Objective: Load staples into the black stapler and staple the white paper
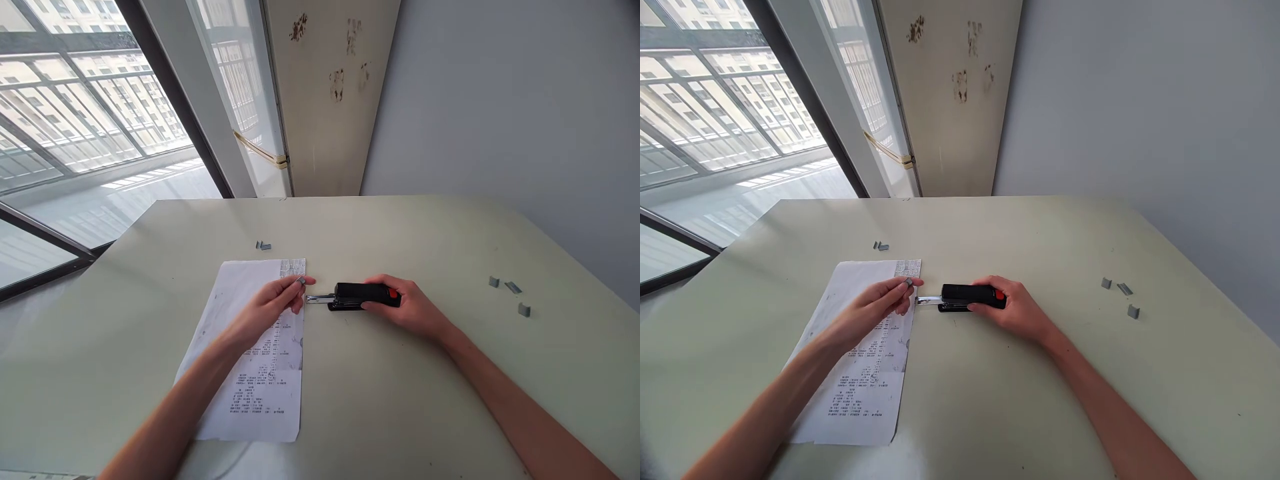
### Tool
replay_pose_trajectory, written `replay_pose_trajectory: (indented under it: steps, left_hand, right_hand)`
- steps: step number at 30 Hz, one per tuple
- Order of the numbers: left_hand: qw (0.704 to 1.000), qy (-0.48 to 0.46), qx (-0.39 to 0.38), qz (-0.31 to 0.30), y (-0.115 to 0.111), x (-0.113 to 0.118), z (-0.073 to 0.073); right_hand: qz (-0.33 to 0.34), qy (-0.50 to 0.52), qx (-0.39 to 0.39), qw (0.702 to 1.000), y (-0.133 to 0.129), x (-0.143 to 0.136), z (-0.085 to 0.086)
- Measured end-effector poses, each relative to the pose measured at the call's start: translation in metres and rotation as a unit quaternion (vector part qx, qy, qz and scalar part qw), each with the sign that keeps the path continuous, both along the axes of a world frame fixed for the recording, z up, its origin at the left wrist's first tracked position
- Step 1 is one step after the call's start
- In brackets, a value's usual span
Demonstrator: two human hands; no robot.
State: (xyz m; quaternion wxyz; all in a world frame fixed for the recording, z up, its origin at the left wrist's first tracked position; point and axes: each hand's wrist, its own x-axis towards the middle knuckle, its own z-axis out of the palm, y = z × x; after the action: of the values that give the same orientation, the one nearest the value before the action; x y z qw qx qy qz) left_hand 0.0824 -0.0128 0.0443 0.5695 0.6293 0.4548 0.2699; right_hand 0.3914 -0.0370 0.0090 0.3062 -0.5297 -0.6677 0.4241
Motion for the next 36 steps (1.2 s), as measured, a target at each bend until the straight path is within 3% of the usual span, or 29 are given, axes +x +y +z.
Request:
replay_pose_trajectory:
  steps: [5, 11, 15, 19, 22, 29, 36]
  left_hand:
    - [0.996, -0.055, -0.066, -0.011, 0.003, -0.006, 0.002]
    - [0.999, -0.021, -0.045, -0.018, 0.005, -0.008, 0.003]
    - [0.994, 0.087, 0.065, 0.019, -0.004, -0.001, 0.003]
    - [0.955, 0.146, 0.254, 0.05, -0.012, 0.009, 0.001]
    - [0.933, 0.157, 0.32, 0.046, -0.014, 0.012, -0.003]
    - [0.9, 0.215, 0.378, 0.014, -0.011, 0.011, -0.015]
    - [0.915, 0.223, 0.335, -0.007, -0.012, 0.016, -0.018]
  right_hand:
    - [-0.002, -0.007, -0.003, 1.0, 0.0, 0.0, 0.0]
    - [0.002, -0.021, 0.001, 1.0, 0.0, 0.0, 0.001]
    - [0.004, -0.027, 0.002, 1.0, 0.0, 0.001, -0.001]
    - [0.007, -0.03, 0.001, 1.0, 0.001, 0.001, -0.002]
    - [0.005, -0.027, 0.001, 1.0, 0.0, 0.001, -0.002]
    - [0.004, -0.03, 0.01, 0.999, 0.001, 0.001, -0.001]
    - [0.008, -0.025, 0.009, 1.0, 0.0, 0.001, 0.0]
